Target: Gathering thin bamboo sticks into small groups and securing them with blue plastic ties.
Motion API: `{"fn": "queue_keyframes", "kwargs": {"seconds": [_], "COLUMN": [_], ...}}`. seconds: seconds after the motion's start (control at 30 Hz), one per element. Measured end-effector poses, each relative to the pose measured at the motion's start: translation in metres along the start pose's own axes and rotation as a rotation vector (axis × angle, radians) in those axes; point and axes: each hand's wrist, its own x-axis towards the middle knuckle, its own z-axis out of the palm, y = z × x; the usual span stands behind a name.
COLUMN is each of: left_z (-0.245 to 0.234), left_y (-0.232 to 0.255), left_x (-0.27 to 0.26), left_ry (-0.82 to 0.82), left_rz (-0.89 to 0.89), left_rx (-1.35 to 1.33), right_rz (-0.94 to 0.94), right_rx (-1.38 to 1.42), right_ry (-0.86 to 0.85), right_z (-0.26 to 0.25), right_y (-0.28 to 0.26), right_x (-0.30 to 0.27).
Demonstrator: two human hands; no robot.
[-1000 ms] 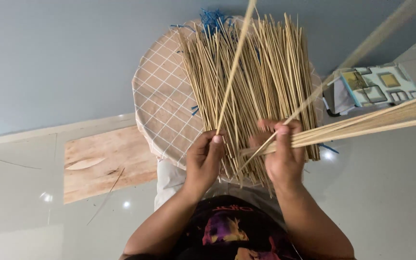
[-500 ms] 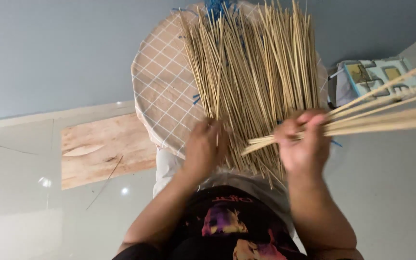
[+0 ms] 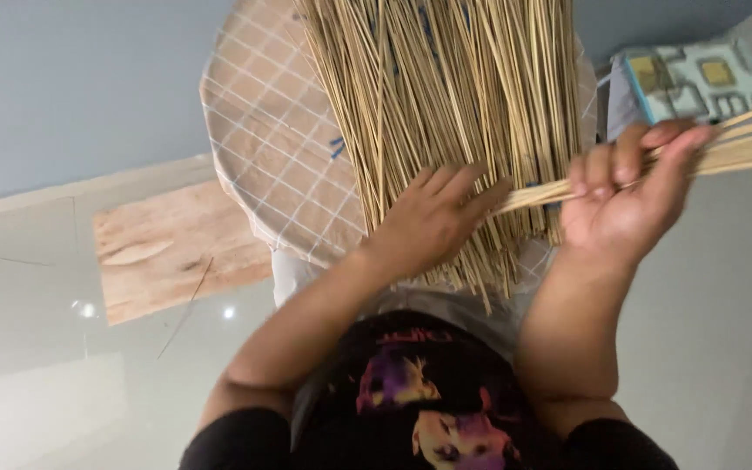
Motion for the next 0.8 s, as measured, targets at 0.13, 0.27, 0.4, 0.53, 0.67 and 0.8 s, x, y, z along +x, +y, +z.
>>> {"fn": "queue_keyframes", "kwargs": {"seconds": [0.13, 0.27, 0.4, 0.53, 0.67, 0.8], "left_z": [0.003, 0.019, 0.009, -0.039, -0.1, -0.152], "left_y": [-0.002, -0.013, -0.013, -0.013, -0.015, -0.039], "left_x": [0.019, 0.02, 0.014, 0.01, -0.006, -0.027], "left_ry": [-0.391, -0.55, -0.43, -0.386, -0.308, -0.259], "left_rz": [0.326, 0.423, 0.426, 0.416, 0.304, 0.249], "left_rx": [0.218, 0.321, 0.232, 0.232, -0.035, -0.2], "right_rz": [-0.084, -0.062, -0.069, -0.043, 0.086, 0.127], "right_rx": [-0.09, -0.132, -0.229, -0.31, -0.294, -0.313], "right_ry": [0.038, 0.024, 0.127, 0.128, 0.143, 0.116], "right_z": [-0.032, -0.099, -0.114, -0.117, -0.159, -0.201], "right_y": [-0.011, -0.019, -0.029, -0.035, -0.037, -0.047], "right_x": [-0.004, -0.01, -0.024, -0.03, -0.039, -0.047]}}
